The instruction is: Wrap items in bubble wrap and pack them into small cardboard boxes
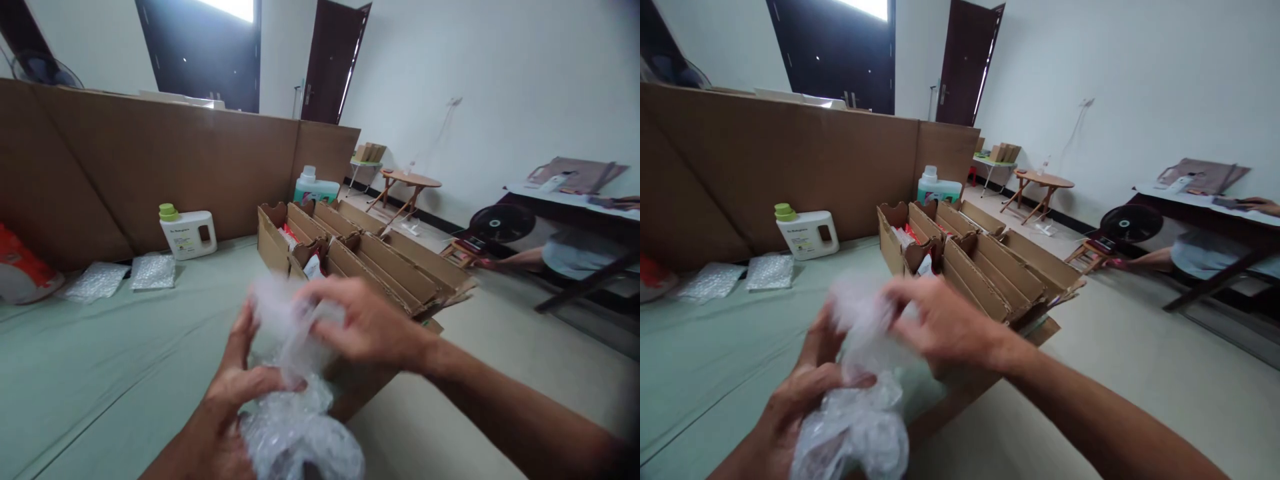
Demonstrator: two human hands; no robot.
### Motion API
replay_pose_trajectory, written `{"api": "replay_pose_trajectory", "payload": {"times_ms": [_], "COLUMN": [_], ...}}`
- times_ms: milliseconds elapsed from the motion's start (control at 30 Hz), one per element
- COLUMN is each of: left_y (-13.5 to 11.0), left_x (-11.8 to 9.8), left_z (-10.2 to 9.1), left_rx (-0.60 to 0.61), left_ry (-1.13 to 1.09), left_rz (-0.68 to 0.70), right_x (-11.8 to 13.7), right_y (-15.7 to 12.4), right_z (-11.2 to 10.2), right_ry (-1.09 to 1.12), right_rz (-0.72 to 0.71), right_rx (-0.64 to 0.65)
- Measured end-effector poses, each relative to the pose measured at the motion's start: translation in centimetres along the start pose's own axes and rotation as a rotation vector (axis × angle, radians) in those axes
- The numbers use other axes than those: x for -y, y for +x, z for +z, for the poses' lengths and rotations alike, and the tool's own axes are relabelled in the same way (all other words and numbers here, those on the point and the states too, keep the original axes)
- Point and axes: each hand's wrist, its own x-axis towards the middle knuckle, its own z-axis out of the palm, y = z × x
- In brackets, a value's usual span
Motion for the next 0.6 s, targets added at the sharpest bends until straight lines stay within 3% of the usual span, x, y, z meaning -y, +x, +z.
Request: {"api": "replay_pose_trajectory", "payload": {"times_ms": [33,67,100,167,200,233,300,400,500,600], "left_y": [0.4,0.6,0.6,0.0,-0.5,-1.0,-2.2,-3.5,-4.3,-4.6], "left_x": [-0.1,0.2,1.0,3.6,5.2,6.8,10.0,13.6,15.4,15.6], "left_z": [0.1,-0.2,-0.7,-2.3,-3.1,-3.9,-4.7,-4.6,-4.0,-3.7], "left_rx": [0.013,0.006,-0.029,-0.145,-0.198,-0.235,-0.281,-0.349,-0.408,-0.42], "left_ry": [-0.036,-0.066,-0.08,-0.042,0.011,0.074,0.181,0.191,0.17,0.195], "left_rz": [-0.044,-0.11,-0.197,-0.39,-0.463,-0.514,-0.587,-0.662,-0.647,-0.627], "right_x": [0.2,-0.4,-1.8,-6.5,-9.4,-12.3,-17.6,-22.9,-25.9,-27.9], "right_y": [0.7,1.6,2.6,4.9,6.0,7.0,8.5,9.2,9.1,9.1], "right_z": [1.0,1.1,0.5,-2.8,-4.8,-6.7,-9.5,-10.5,-9.9,-9.9], "right_ry": [0.121,0.191,0.199,0.003,-0.181,-0.358,-0.442,-0.485,-0.509,-0.589], "right_rz": [-0.03,-0.022,0.034,0.262,0.436,0.625,0.782,0.954,1.057,1.053], "right_rx": [0.135,0.17,0.108,-0.218,-0.299,-0.292,-0.237,-0.069,0.104,0.149]}}
